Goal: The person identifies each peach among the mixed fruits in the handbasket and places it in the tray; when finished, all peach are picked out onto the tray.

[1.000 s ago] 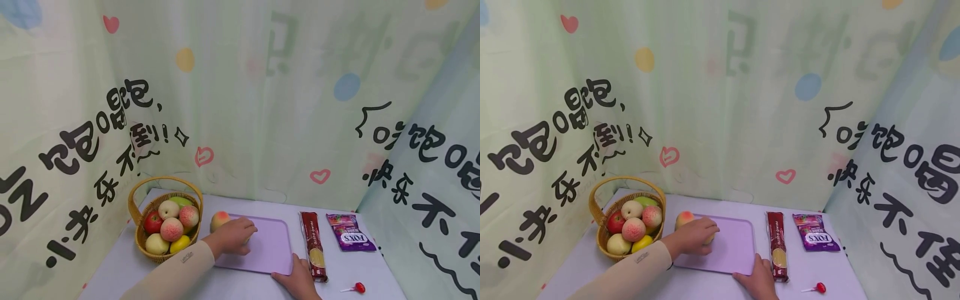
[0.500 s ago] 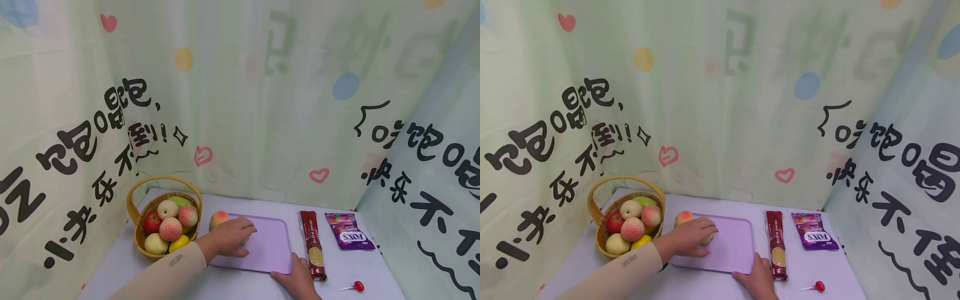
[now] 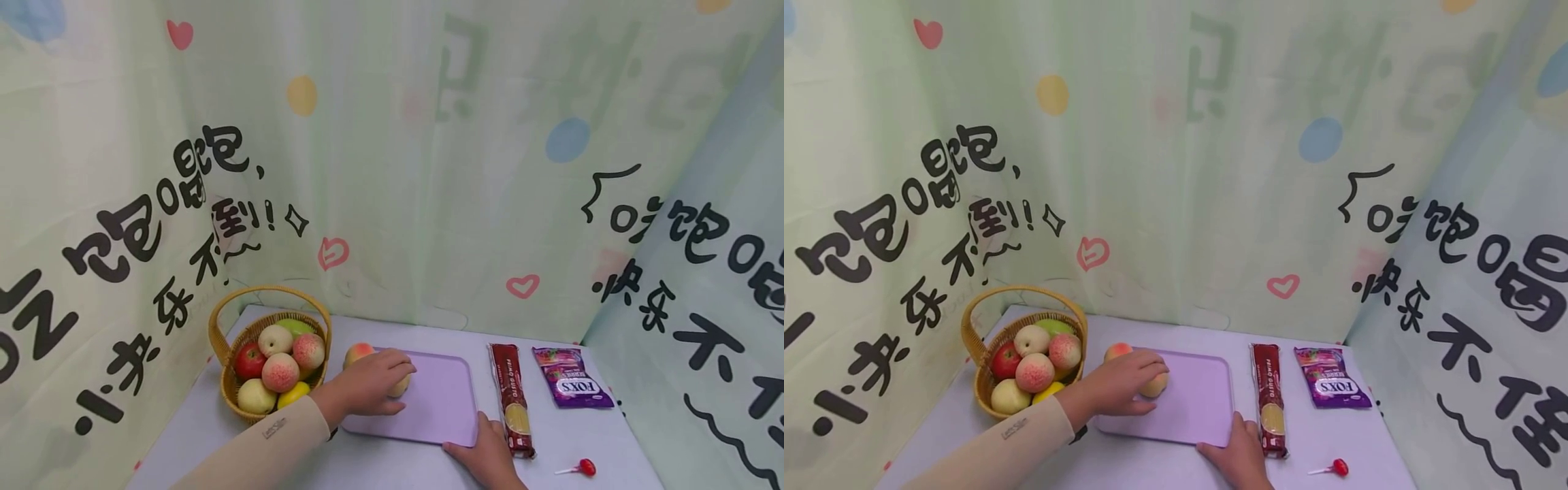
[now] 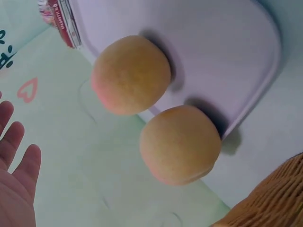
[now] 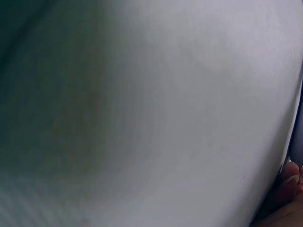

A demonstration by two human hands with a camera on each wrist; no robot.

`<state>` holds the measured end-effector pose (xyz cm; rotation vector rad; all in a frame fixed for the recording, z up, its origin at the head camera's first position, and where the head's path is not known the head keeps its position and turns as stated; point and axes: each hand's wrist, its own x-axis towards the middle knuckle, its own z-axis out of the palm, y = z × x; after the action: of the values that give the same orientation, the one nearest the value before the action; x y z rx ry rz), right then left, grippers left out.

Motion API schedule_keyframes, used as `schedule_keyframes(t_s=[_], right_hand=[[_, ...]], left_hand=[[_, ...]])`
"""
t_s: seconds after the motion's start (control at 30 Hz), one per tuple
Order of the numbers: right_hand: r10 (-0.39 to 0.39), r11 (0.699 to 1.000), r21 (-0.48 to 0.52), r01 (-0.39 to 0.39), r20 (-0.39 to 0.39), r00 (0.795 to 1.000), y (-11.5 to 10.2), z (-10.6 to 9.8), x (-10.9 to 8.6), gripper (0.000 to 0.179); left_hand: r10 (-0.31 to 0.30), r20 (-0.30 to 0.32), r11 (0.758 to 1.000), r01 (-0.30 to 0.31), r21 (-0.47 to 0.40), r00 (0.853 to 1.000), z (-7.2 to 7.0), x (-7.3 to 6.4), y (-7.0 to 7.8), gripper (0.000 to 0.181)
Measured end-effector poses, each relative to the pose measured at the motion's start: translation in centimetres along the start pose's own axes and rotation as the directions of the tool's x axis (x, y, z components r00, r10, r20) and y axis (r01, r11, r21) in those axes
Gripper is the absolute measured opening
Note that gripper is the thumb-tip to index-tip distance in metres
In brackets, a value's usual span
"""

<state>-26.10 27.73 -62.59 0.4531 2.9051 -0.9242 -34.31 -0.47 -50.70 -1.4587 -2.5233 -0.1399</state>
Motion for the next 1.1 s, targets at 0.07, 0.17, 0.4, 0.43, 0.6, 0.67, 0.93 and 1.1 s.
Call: schedule_keyframes(t_s=[0.07, 0.17, 0.4, 0.43, 0.6, 0.67, 0.93, 1.1], right_hand=[[0.004, 1.000, 0.000, -0.004, 0.003, 1.000, 0.0, 0.0, 0.0, 0.130], [0.003, 1.000, 0.004, -0.003, 0.005, 1.000, -0.1, 0.0, 0.0, 0.130], [-0.026, 1.000, 0.002, 0.026, -0.006, 1.000, 0.1, 0.0, -0.1, 0.128], [-0.026, 1.000, 0.002, 0.026, -0.007, 1.000, 0.1, -0.1, -0.1, 0.128], [-0.022, 1.000, 0.000, 0.022, -0.007, 1.000, 0.1, 0.0, -0.1, 0.127], [-0.024, 1.000, -0.006, 0.024, -0.009, 1.000, 0.1, 0.0, -0.1, 0.127], [-0.024, 1.000, -0.019, 0.024, -0.005, 1.000, 0.2, 0.1, 0.1, 0.131], [-0.026, 0.999, -0.022, 0.026, -0.006, 1.000, 0.2, 0.0, 0.1, 0.132]], left_hand=[[0.007, -0.010, 1.000, -0.007, 0.002, 1.000, 0.0, -0.3, 0.0, 0.061], [-0.003, -0.006, 1.000, 0.002, -0.017, 1.000, -0.2, -0.6, 0.2, 0.061], [-0.019, -0.027, 0.998, 0.017, -0.067, 0.999, -0.8, -1.5, -0.1, 0.057], [-0.019, -0.030, 0.998, 0.017, -0.068, 0.999, -0.9, -1.6, -0.2, 0.057], [-0.044, -0.050, 0.996, 0.040, -0.076, 0.998, -1.4, -2.2, -0.6, 0.060], [-0.058, -0.060, 0.995, 0.053, -0.090, 0.997, -1.7, -2.5, -0.8, 0.060], [-0.102, -0.109, 0.989, 0.089, -0.120, 0.989, -2.3, -3.5, -1.9, 0.064], [-0.157, -0.115, 0.982, 0.142, -0.128, 0.981, -2.6, -4.3, -2.5, 0.066]])
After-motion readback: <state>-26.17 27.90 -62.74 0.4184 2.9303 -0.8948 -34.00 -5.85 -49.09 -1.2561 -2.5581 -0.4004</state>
